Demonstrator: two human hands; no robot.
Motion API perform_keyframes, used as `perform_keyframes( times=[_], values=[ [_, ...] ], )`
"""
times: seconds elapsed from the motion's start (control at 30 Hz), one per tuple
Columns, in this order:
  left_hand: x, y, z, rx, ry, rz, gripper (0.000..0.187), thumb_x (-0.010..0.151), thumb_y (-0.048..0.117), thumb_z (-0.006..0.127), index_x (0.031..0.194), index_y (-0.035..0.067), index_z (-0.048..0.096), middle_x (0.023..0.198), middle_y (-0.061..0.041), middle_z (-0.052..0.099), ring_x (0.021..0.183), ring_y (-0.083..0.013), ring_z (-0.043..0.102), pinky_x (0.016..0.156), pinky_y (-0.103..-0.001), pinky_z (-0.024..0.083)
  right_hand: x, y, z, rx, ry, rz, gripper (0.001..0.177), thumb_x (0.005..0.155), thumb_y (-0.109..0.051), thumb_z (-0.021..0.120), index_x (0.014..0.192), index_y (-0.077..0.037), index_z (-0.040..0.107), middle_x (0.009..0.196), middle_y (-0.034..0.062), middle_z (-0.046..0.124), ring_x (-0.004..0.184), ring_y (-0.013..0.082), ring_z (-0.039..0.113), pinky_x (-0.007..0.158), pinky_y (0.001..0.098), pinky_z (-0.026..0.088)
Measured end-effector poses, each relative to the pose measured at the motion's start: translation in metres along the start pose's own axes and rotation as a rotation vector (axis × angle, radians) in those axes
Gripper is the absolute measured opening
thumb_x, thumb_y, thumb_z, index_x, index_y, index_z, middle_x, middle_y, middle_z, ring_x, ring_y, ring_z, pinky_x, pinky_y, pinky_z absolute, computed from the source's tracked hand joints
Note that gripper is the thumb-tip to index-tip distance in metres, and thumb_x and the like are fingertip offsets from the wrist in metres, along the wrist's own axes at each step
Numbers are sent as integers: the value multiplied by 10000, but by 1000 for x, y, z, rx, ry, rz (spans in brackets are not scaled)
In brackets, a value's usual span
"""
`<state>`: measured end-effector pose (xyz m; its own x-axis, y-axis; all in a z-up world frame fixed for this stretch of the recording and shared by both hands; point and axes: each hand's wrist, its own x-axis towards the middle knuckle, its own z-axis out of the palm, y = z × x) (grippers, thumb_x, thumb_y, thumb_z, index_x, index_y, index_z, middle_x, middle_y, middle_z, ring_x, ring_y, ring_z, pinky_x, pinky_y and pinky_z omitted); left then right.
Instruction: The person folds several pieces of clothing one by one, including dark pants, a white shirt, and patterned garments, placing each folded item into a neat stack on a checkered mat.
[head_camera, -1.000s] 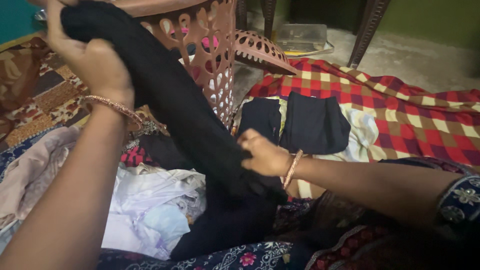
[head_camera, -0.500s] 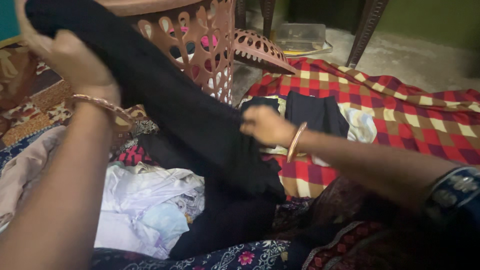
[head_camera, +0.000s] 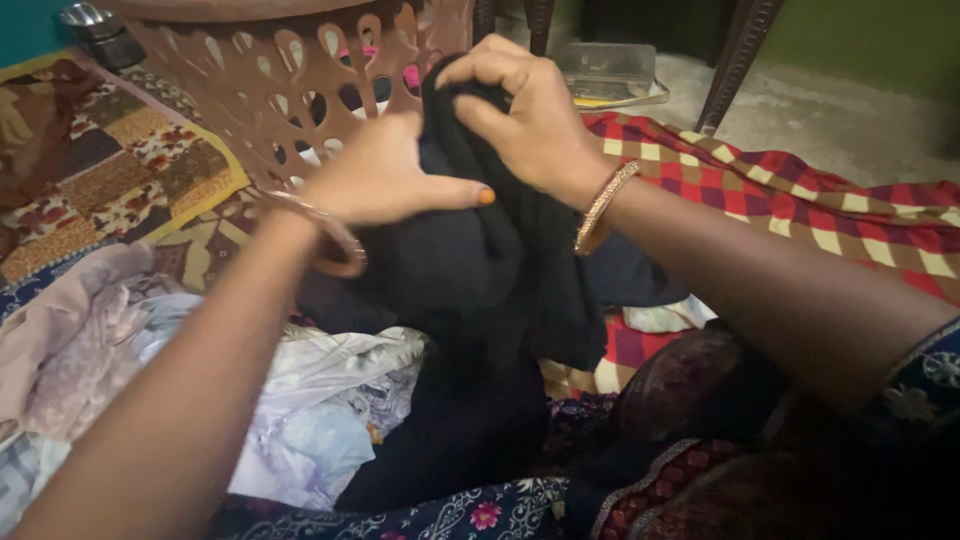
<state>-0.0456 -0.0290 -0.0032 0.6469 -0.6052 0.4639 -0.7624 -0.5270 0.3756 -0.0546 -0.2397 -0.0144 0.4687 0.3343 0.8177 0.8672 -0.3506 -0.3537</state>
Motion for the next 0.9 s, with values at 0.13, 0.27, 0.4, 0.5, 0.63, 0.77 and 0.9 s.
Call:
perform_keyframes(
  times=[0.13,0.27,0.4,0.5,0.63,0.77,0.9],
  values=[
    [4,11,-2,87,111,-312,452,739,366,754,1048,36,764,763,-171,728,730,-292,739,744,-413,578,-2,-9,-4,130,3,189,280,862,21,681,1133,-43,652,1040,37,634,964,110,648,833,276,512],
    [7,13,-19,173,507,-20,349,769,314,778,1016,70,810,710,-131,714,678,-281,721,677,-408,575,-6,0,-12,460,12,359,427,802,23,658,1193,-40,498,1040,4,621,975,52,655,844,245,535],
    [10,22,-27,302,778,281,284,816,241,798,890,-19,711,810,-169,693,753,-341,686,699,-439,549,-22,18,-11,-43,-27,103,517,806,57,687,1319,43,623,1221,138,717,1128,127,667,958,305,518],
    [10,23,-31,278,792,65,475,848,329,840,740,-49,574,678,-156,584,625,-331,580,634,-467,469,-40,33,-10,-240,-195,575,419,742,-55,768,1161,-51,745,1034,145,767,943,148,681,833,311,514],
    [5,3,-36,332,897,76,526,862,363,852,718,-40,546,626,-127,553,566,-299,549,593,-465,444,-53,52,-5,-68,-258,638,336,736,-108,748,1050,11,736,912,139,789,863,222,740,797,336,572],
    [-9,-36,-56,143,969,-2,489,854,341,842,727,-35,556,635,-127,563,574,-298,558,600,-458,451,-61,67,-14,-109,-387,669,418,708,-139,780,1093,6,709,928,139,767,864,230,736,789,361,567],
    [-13,-67,-69,-107,1030,-50,452,846,319,833,736,-29,567,644,-126,572,583,-297,567,606,-452,459,-68,65,-12,-210,-548,696,417,731,-215,832,1073,5,739,933,161,778,835,243,754,813,354,591]
  ],
)
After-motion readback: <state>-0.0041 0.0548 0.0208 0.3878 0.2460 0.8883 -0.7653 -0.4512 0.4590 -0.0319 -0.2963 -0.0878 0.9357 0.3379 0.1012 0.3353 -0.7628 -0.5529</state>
